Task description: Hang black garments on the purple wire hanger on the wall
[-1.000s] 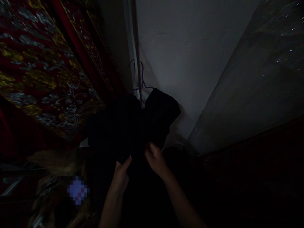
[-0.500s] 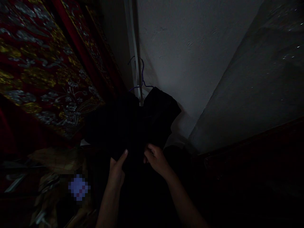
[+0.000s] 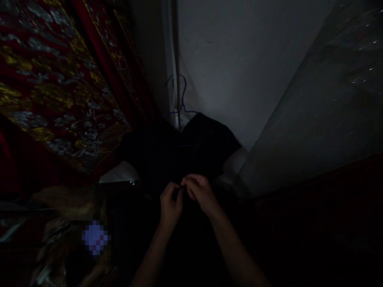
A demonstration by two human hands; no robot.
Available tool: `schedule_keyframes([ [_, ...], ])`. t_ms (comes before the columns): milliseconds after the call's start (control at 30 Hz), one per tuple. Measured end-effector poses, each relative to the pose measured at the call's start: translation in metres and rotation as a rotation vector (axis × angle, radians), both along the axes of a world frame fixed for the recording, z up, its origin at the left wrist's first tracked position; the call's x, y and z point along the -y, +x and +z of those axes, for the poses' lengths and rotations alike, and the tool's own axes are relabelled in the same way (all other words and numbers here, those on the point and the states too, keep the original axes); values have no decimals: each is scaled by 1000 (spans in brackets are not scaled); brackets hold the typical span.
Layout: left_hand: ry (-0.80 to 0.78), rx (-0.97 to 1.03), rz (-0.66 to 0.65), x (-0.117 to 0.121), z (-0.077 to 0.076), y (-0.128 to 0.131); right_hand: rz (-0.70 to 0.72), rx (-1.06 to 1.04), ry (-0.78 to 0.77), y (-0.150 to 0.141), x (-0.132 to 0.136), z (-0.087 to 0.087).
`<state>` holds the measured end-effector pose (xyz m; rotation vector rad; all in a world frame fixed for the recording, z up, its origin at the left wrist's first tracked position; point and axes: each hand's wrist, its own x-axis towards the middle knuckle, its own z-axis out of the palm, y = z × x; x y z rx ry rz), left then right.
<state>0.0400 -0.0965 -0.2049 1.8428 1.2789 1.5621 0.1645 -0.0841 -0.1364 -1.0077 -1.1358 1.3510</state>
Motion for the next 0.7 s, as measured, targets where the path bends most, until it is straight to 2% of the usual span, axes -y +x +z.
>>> schedule_keyframes([
  [100,-16,-77,-56,-9,-8,-3,-143,-123,124,8,-29,45],
  [200,-50,-150,-76,-20,-19,-7,-196,-151,254,10,-54,95],
  [267,-69,-185,-96,-28,-15,-10,-192,-127,300,7,-61,114],
  [300,-70,-202,-109,-31,-7,-12,-191,-114,317,5,-62,119],
  [367,-24,-230,-133,-37,22,-15,-201,-78,350,2,-59,119],
  [433,122,-224,-121,-40,65,-17,-214,-14,378,1,-53,113],
  [500,302,-187,-43,-45,111,-18,-216,72,409,4,-48,109],
  [567,401,-201,-22,-54,151,-17,-209,154,457,8,-45,110],
  [633,434,-265,-67,-64,178,-15,-214,225,521,11,-46,113],
  [700,428,-315,-88,-72,192,-11,-253,297,576,11,-52,112],
])
